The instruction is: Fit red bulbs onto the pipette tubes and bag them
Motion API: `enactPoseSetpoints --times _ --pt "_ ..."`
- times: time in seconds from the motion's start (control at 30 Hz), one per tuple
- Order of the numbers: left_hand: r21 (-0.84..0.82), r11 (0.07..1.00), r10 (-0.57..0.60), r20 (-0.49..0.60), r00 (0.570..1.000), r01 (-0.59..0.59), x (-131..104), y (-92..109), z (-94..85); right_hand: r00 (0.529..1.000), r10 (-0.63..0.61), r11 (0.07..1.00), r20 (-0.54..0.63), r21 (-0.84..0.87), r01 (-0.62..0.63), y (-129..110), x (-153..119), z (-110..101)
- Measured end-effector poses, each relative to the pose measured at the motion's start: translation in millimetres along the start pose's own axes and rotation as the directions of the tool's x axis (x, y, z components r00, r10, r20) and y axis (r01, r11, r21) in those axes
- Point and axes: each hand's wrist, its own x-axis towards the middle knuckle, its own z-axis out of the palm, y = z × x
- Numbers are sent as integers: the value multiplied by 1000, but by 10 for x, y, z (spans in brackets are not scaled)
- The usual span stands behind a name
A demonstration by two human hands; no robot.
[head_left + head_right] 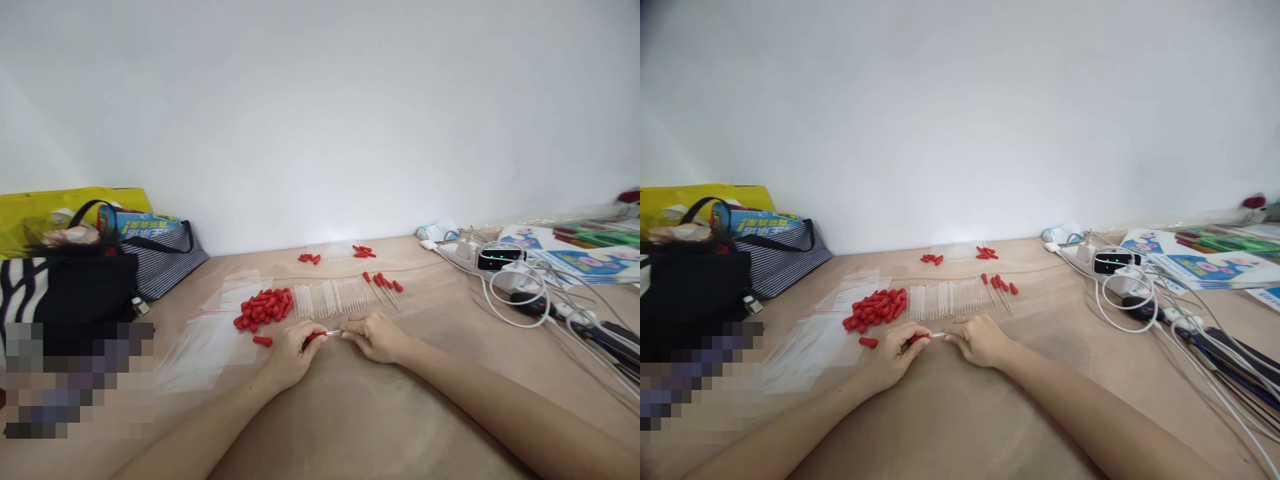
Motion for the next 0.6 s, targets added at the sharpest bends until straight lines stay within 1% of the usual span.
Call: enactPoseSetpoints --times 0.1,0.17,0.27,0.37,0.43,0.5,0.6 --pt "-51 999 -13 -27 1000 12 1 -7 8 1000 1 1000 -25 30 0 -6 -3 8" --pt "-132 990 -58 -20 998 55 4 -11 13 998 -15 1000 -68 11 16 -2 -3 22" --pt "-297 942 -148 50 988 156 12 -10 15 988 -76 993 -135 -98 63 22 1 36" --pt "-404 884 -205 114 972 234 22 -7 16 969 -185 960 -161 -239 143 66 14 24" --pt "-439 863 -217 127 968 251 27 -10 21 956 -251 929 -154 -317 193 90 26 9" --pt "-447 858 -224 121 967 255 27 -20 30 951 -279 907 -137 -364 213 97 33 1" --pt "-389 893 -210 87 974 227 19 -38 43 964 -236 924 -120 -335 184 70 28 12"
